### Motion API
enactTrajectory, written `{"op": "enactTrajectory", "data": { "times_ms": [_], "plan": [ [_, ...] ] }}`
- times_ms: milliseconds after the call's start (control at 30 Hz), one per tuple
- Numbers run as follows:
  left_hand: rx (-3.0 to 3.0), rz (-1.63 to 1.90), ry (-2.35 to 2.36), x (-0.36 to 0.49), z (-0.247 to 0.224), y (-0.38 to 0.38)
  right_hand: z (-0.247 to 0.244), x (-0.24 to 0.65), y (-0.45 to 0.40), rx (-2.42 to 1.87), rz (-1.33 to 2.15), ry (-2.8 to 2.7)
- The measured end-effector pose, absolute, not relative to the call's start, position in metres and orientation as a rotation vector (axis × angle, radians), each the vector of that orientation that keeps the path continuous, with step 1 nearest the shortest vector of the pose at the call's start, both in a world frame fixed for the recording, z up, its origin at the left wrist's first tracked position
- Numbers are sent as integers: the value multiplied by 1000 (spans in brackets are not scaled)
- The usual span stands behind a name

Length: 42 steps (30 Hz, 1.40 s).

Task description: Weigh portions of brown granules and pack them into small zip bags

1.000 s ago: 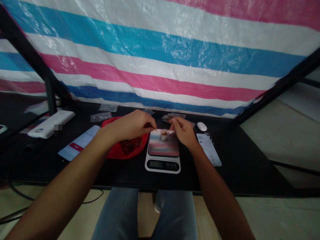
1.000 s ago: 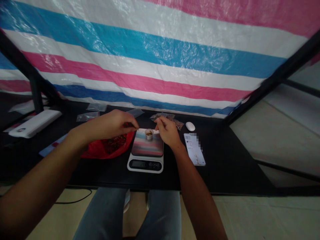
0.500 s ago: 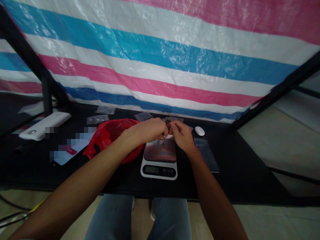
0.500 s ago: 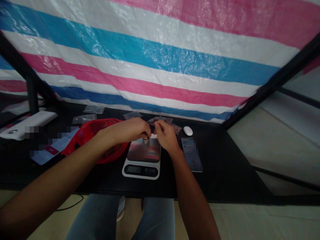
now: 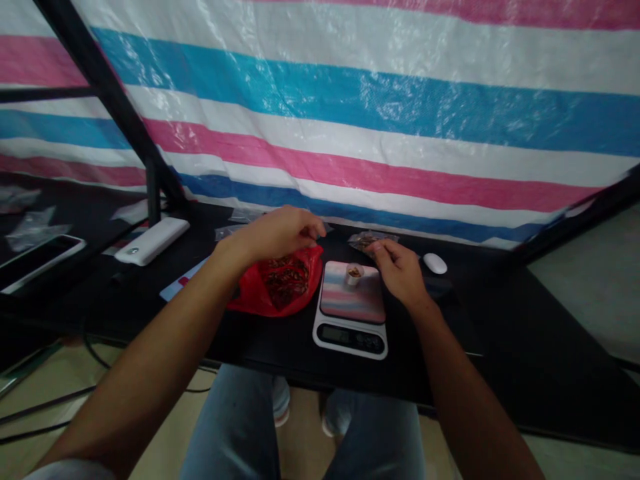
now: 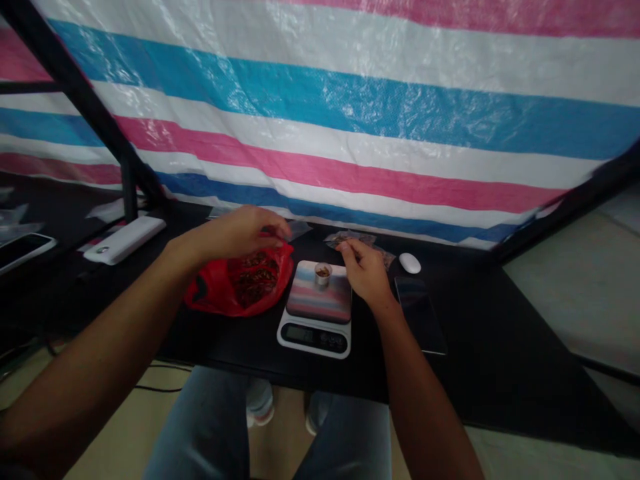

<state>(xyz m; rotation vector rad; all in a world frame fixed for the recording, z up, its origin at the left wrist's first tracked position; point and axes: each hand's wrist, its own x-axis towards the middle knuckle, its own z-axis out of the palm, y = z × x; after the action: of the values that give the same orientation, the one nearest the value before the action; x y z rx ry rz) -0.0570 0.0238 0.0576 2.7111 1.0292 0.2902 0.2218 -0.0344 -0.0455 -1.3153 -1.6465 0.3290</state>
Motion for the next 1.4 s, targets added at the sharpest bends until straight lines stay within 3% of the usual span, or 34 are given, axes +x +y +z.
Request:
{"op": "enactTrajectory", "data": {
  "times_ms": [167, 300, 600, 900, 1067, 1200, 1267, 1400],
  "plan": [
    [2667, -65, 1393, -81, 40, 49, -47, 226, -34, -1360, 256, -1647],
    [2590, -340, 1406, -75, 34, 59, -49, 230, -34, -1363, 221, -1656],
    [2723, -130, 1448, -81, 75, 40, -53, 238, -34, -1485, 27, -1547],
    [2656, -149, 1556, -77, 68, 29, -59, 238, -33, -1528, -67, -1517],
    [2900, 224, 1800, -75, 55, 5, -61, 236, -30, -1485, -16, -1505],
    [2977, 496, 1598, -79, 39, -19, -59, 234, -31, -1431, 17, -1473],
    [2969, 456, 1414, -79, 27, -22, -57, 233, -31, -1401, 25, -1456],
    [2753, 22, 1315, -75, 0, -6, -56, 230, -31, -1373, 43, -1441]
  ]
}}
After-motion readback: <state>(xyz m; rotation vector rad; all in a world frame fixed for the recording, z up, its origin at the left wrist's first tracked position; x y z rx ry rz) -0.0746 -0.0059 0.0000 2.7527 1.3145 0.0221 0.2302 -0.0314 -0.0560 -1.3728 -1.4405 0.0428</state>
